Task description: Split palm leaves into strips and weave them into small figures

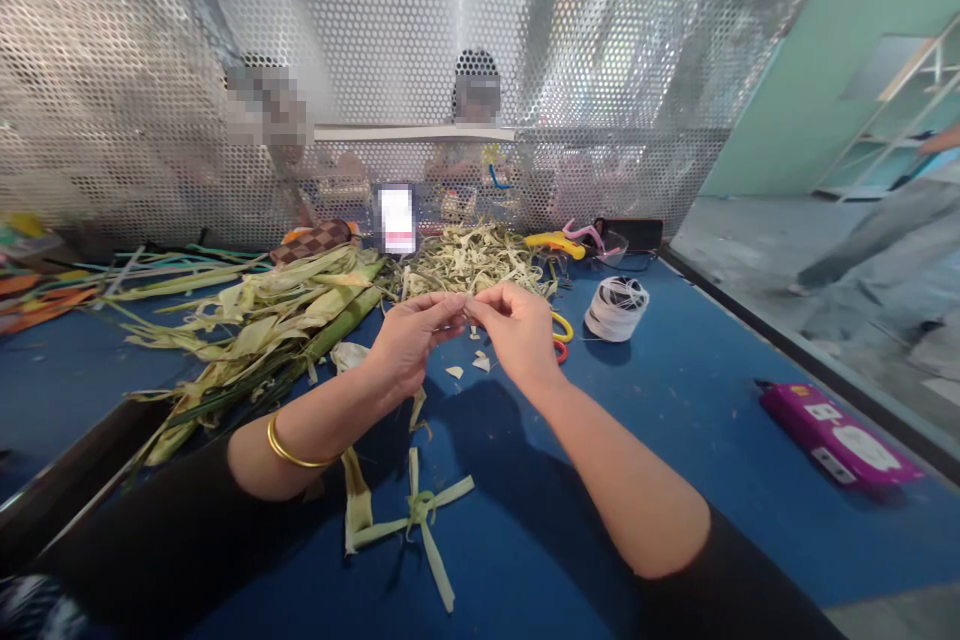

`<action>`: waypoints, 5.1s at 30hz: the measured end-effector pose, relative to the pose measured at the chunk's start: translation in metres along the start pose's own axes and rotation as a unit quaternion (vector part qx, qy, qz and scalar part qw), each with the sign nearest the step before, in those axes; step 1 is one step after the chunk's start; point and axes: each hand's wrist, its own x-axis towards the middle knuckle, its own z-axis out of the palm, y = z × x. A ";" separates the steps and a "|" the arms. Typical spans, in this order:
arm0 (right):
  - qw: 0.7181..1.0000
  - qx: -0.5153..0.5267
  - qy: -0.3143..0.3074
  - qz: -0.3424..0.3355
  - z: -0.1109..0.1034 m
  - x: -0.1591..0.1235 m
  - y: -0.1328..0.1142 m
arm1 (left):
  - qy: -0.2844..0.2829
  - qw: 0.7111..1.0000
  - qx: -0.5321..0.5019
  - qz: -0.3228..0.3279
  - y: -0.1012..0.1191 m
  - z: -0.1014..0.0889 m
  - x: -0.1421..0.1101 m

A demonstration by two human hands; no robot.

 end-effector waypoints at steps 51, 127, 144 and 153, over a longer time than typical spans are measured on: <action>0.956 -0.241 -0.167 -0.014 -0.026 0.008 -0.008 | 0.088 0.984 -0.150 0.044 0.018 -0.021 0.033; 0.962 0.160 -0.111 0.192 -0.017 0.008 -0.013 | -0.159 0.958 0.190 0.145 0.010 -0.009 0.011; 0.955 0.154 -0.140 0.210 -0.022 0.010 -0.016 | -0.180 0.942 0.219 0.177 0.012 -0.017 0.017; 0.983 0.144 -0.049 0.103 -0.007 0.002 -0.012 | -0.106 0.985 0.111 0.081 0.011 -0.010 0.012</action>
